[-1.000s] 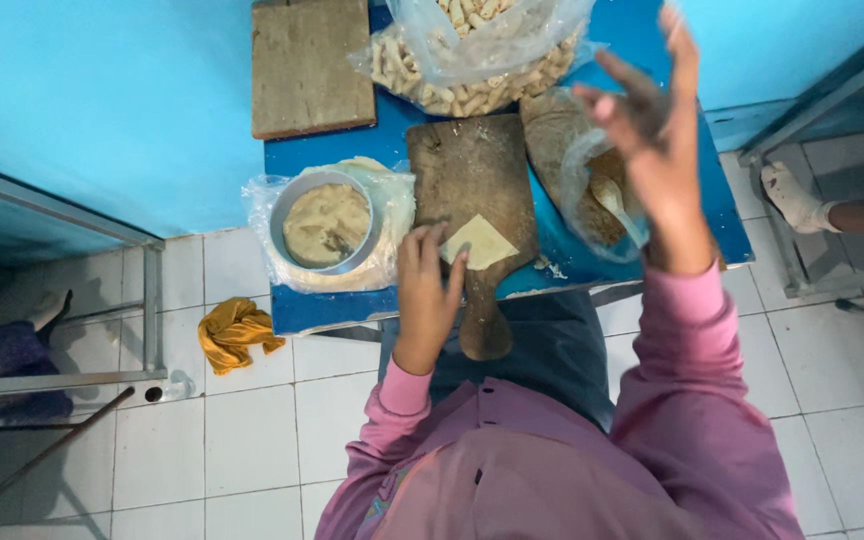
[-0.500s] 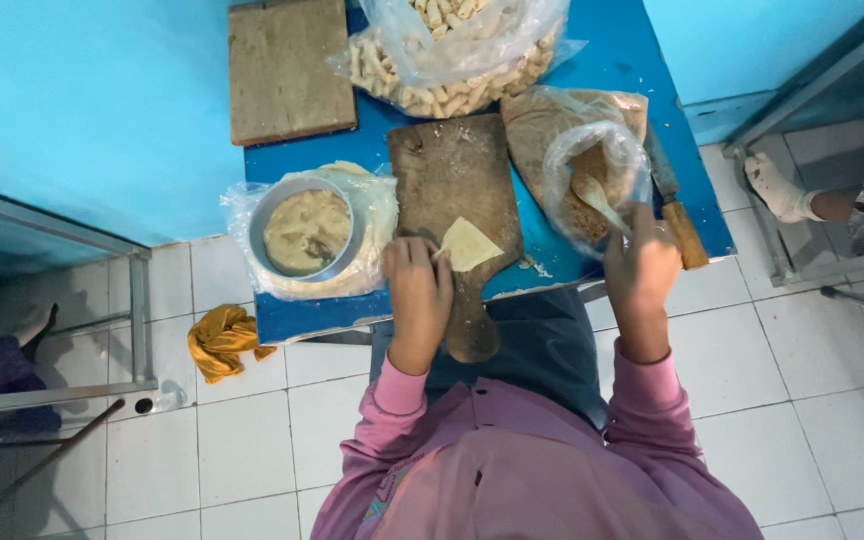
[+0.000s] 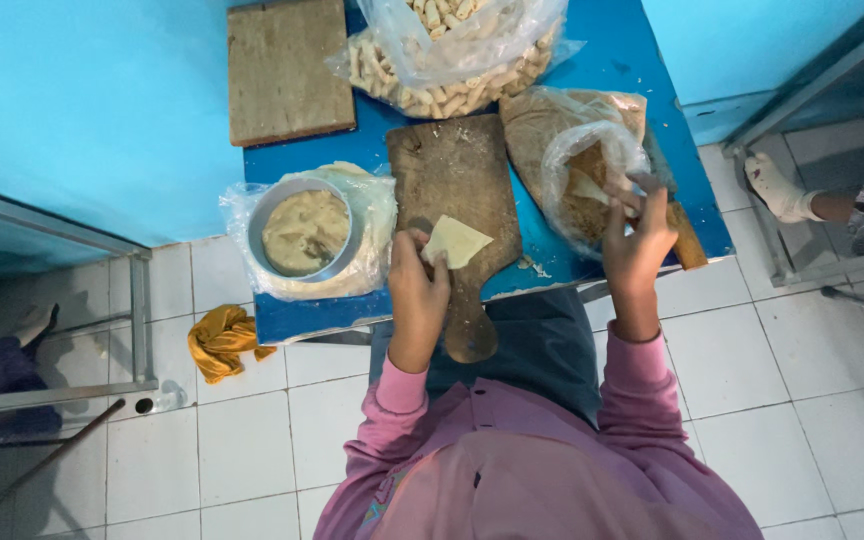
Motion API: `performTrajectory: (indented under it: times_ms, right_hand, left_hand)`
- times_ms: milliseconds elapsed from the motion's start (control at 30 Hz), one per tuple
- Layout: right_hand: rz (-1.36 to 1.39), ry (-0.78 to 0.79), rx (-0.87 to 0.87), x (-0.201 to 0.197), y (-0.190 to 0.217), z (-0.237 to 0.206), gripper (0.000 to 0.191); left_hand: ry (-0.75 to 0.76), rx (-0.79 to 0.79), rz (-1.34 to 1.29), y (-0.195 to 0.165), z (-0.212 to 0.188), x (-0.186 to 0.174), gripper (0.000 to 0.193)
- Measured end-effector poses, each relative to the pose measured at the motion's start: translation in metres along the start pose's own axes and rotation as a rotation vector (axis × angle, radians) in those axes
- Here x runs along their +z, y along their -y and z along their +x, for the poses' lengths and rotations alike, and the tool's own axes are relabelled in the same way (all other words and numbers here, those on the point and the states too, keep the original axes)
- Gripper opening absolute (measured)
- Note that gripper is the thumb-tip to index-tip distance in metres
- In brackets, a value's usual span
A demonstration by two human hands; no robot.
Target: The person spoons brown filling from a plastic bag onto a small square of dough on a wooden board and folds the dough over it. They then take a large piece of dough, tear portions from it, and press the dough flat into a round mold on the board, working the dough with their hands.
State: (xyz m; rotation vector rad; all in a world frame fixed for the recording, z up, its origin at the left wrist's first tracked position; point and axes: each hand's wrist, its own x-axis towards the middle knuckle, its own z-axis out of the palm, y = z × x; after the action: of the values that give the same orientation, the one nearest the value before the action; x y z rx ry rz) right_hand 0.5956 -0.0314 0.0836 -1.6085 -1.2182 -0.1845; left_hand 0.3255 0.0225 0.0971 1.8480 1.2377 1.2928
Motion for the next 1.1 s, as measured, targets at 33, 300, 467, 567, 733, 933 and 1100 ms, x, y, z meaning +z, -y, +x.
performTrajectory:
  times_ms: [33,300,467,567,733,933,1100]
  right_hand:
    - [-0.016,0.002,0.025,-0.001,-0.001,-0.001,0.033]
    - [0.268,-0.098,0.226,-0.011,-0.005,-0.003,0.03]
    - [0.469,-0.095,0.302,-0.019,0.005,-0.013,0.031]
    - [0.699,0.066,0.347,-0.004,0.02,-0.029,0.034]
    - [0.782,0.313,0.389,0.044,0.042,-0.051,0.035]
    - [0.647,0.32,0.104,0.052,0.062,-0.053,0.041]
    - [0.203,0.162,-0.337,0.035,0.076,-0.056,0.036]
  left_hand:
    - [-0.007,0.021,0.001,-0.001,-0.001,-0.001,0.029]
    - [0.021,-0.009,-0.028,-0.005,-0.005,-0.006,0.029]
    - [-0.011,-0.052,0.02,-0.004,-0.005,-0.009,0.041]
    - [-0.02,0.005,0.059,-0.005,-0.005,-0.011,0.052]
    - [-0.019,0.002,0.125,-0.009,-0.004,-0.013,0.061]
    - [-0.025,-0.095,-0.02,-0.004,-0.003,-0.013,0.059]
    - [-0.063,-0.055,-0.089,0.001,-0.006,-0.01,0.048]
